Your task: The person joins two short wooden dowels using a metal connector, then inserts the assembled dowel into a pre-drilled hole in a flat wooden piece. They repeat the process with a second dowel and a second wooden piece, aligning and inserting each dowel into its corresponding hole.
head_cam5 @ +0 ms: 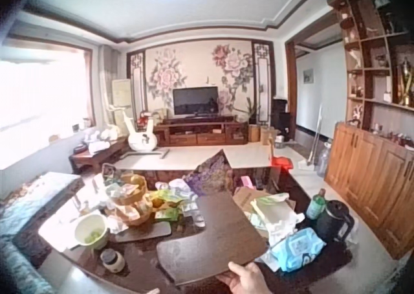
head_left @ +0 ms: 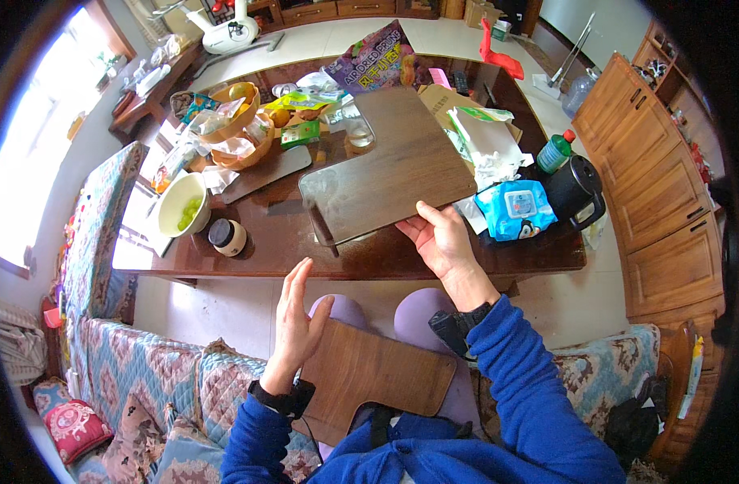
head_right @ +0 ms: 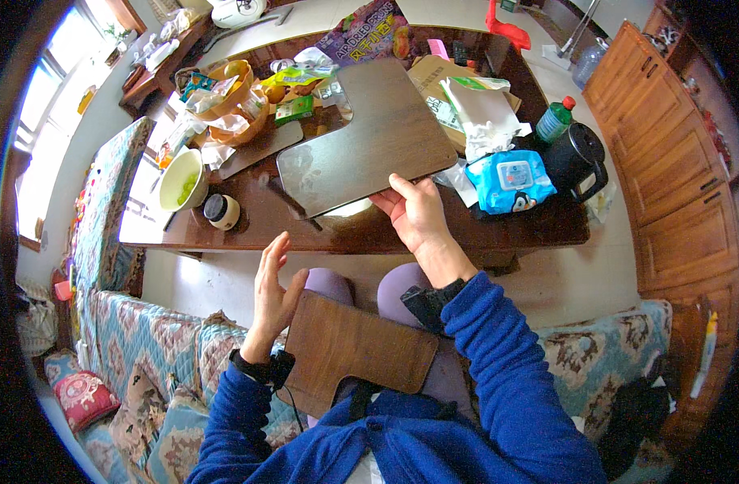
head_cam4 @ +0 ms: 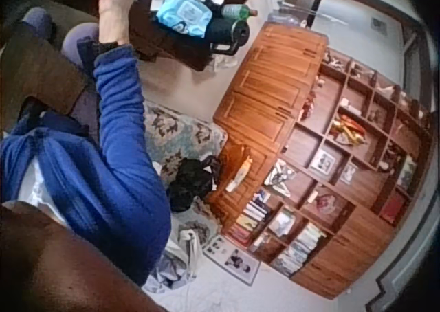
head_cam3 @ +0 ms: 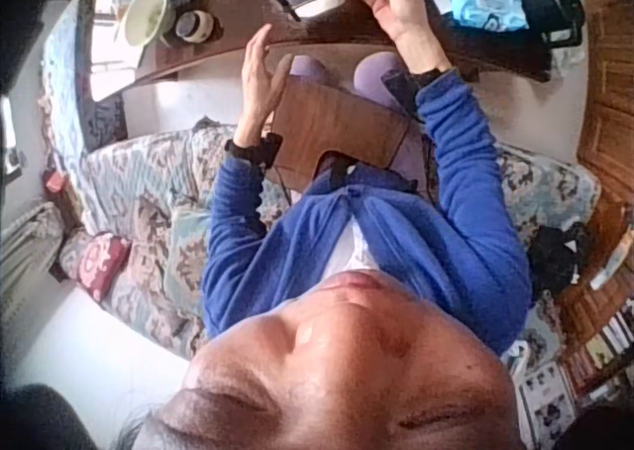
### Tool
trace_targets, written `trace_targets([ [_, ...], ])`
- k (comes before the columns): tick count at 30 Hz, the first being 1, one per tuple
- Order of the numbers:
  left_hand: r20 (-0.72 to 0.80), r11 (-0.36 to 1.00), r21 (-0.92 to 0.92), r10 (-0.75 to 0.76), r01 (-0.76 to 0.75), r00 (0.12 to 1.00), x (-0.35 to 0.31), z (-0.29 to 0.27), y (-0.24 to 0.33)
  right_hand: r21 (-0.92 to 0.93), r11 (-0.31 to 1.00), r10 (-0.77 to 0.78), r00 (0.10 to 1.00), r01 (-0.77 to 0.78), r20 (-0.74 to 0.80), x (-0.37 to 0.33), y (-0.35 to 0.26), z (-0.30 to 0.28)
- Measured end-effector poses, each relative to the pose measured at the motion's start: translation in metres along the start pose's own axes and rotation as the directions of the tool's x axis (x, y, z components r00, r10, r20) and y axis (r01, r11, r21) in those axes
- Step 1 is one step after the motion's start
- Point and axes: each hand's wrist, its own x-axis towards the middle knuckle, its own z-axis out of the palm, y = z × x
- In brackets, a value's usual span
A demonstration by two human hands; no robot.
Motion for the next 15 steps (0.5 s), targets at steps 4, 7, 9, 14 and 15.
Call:
trace_targets([
  [4,0.121,0.997,-0.026,-0.067,0.071,0.99,0.004,-0.003,-0.008,0.008,1.0,-0.004,1.0,0.004,-0.005,0.001,-0.004,0.002],
  [7,0.015,0.996,-0.042,-0.073,0.073,0.997,0.006,-0.004,-0.012,-0.103,0.995,0.008,1.0,-0.005,0.027,0.002,-0.016,0.006],
  [9,-0.086,0.999,-0.026,-0.035,0.033,0.996,0.007,-0.005,-0.011,-0.164,0.986,0.025,0.999,-0.018,0.039,0.003,-0.022,0.011],
  [14,-0.233,0.965,0.136,0.249,-0.222,0.94,0.014,-0.013,0.011,-0.24,0.967,0.107,0.991,-0.085,0.079,0.0,-0.027,0.027],
  [15,-0.221,0.932,0.23,0.33,-0.279,0.918,0.015,-0.017,0.018,-0.249,0.963,0.125,0.989,-0.102,0.079,-0.003,-0.027,0.031],
])
